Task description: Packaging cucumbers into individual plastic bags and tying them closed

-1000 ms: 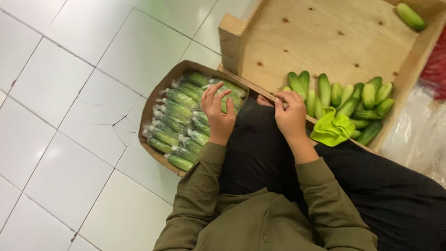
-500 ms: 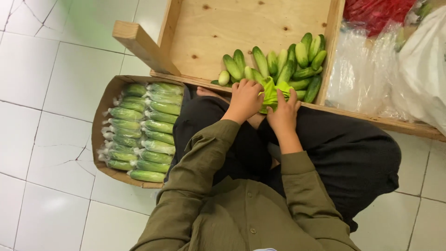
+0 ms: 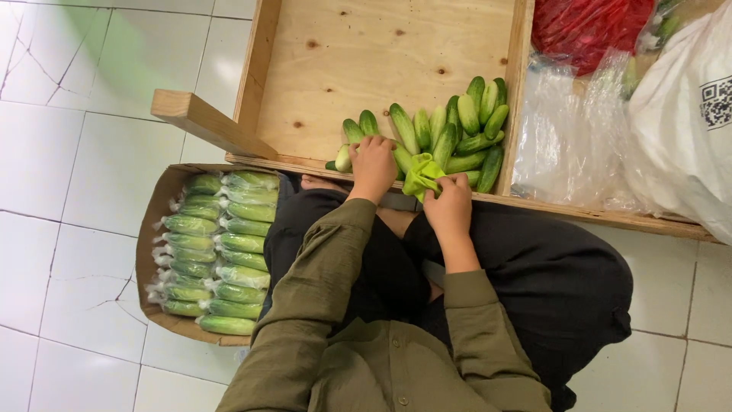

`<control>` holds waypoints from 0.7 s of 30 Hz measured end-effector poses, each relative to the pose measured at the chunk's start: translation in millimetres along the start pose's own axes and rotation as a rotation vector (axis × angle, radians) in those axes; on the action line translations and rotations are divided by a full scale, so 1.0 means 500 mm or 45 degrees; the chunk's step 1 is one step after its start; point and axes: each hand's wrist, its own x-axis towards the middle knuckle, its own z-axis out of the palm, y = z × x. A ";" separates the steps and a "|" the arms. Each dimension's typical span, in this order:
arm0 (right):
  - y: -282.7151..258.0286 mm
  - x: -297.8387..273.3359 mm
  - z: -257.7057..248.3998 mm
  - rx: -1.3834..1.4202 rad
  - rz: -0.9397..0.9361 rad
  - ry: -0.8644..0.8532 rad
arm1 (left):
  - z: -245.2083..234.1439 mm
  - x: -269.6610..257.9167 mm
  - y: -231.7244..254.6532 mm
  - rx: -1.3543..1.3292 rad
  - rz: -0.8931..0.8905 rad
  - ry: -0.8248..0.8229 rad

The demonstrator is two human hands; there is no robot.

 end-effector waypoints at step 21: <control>0.013 0.003 0.015 0.027 0.033 -0.037 | 0.064 0.112 0.080 -0.717 -0.246 -0.177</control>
